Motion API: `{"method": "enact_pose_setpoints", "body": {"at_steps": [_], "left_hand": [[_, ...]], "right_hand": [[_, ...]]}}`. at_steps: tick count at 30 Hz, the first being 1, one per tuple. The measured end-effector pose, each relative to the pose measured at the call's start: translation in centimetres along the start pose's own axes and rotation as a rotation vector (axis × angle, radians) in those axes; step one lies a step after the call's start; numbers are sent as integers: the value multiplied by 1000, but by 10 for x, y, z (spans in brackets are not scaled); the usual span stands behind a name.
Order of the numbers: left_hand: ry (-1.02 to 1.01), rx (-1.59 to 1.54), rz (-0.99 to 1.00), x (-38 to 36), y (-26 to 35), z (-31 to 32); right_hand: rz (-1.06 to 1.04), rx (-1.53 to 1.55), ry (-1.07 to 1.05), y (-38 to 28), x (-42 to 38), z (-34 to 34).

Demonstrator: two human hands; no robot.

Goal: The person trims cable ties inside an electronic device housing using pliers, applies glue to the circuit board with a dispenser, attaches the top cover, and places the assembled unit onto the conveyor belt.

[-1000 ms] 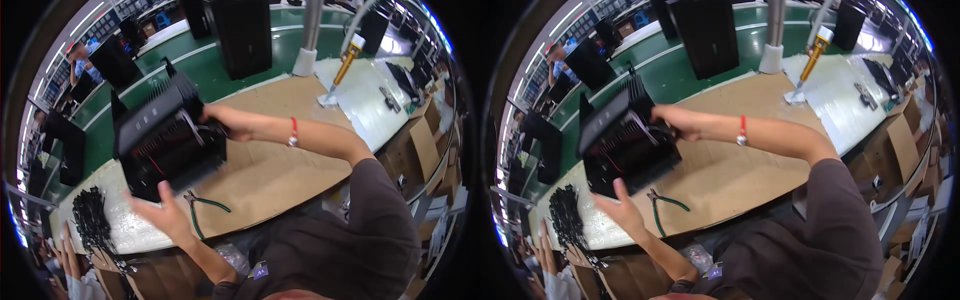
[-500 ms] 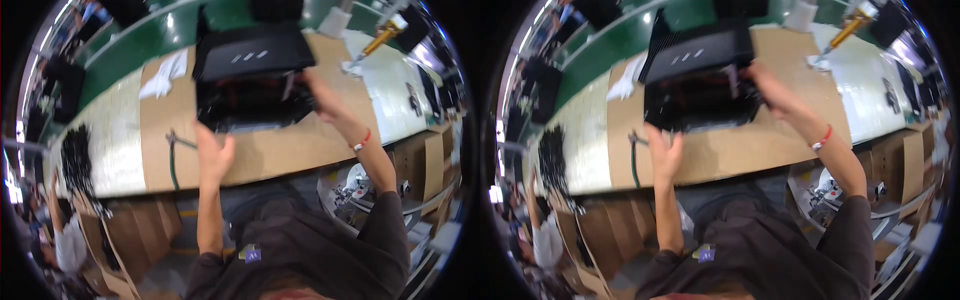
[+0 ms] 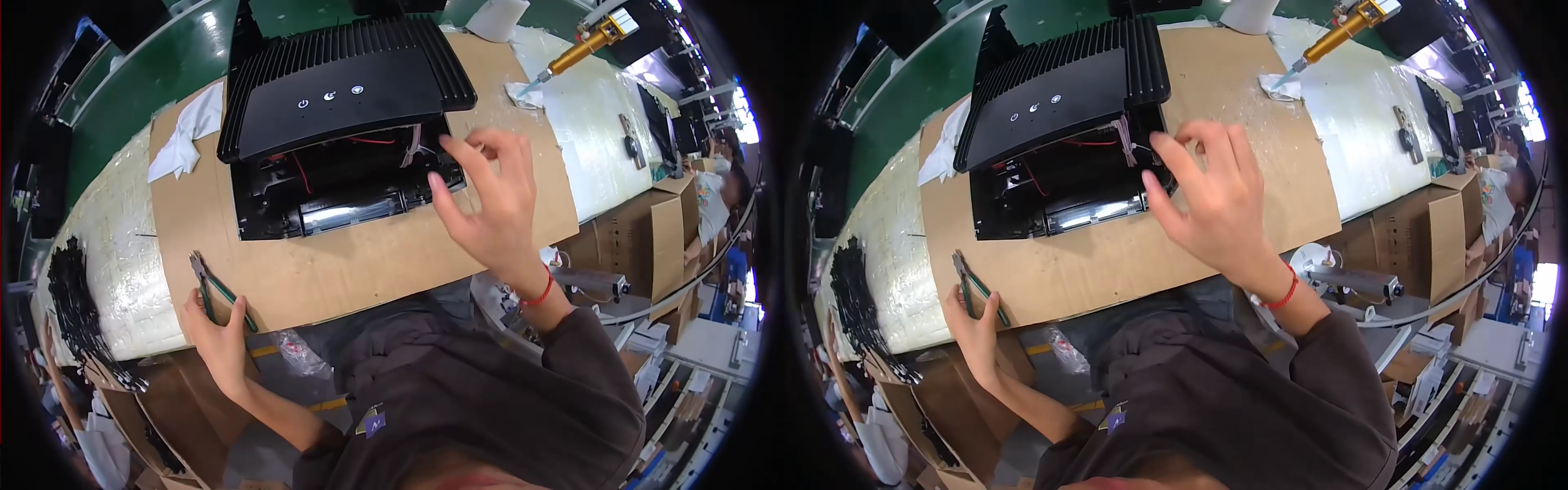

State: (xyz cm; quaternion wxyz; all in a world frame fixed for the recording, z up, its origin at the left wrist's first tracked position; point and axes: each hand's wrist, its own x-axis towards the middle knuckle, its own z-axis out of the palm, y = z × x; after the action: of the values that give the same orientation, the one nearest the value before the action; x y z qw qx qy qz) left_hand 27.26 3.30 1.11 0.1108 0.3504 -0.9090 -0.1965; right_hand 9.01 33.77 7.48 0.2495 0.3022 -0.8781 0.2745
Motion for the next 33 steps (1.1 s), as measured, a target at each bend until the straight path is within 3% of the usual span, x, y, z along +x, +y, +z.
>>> {"method": "enact_pose_setpoints", "body": {"at_steps": [2,4,5,6,8,10,13,15,16,18,20,33], "left_hand": [[-90,-162,-36,5,-10,2],[25,-344,78,4,-22,16],[-3,-335,-48,-3,-18,16],[-20,-328,-44,-8,-18,22],[322,-817,150,-19,-11,35],[390,-940,218,-31,7,33],[288,-1147,119,-58,59,28],[28,-1176,153,-71,80,31],[-129,-1201,78,-75,92,30],[-388,-1246,118,-73,112,38],[-502,-1118,308,-64,119,47],[-560,-899,378,-49,162,53]], "right_hand": [[5,-91,-4,-2,6,3],[17,-182,-14,-5,11,7],[-56,-190,2,-7,13,7],[-125,-200,17,-9,13,8],[-136,-190,13,-6,14,12],[-192,-176,10,-10,16,15],[-140,-86,-13,-23,13,14],[-39,-11,-56,-27,7,15],[-46,-9,-65,-27,7,15],[-77,-23,-20,-24,5,13],[-87,1,-17,-21,4,12],[-87,173,27,-7,-5,14]]}}
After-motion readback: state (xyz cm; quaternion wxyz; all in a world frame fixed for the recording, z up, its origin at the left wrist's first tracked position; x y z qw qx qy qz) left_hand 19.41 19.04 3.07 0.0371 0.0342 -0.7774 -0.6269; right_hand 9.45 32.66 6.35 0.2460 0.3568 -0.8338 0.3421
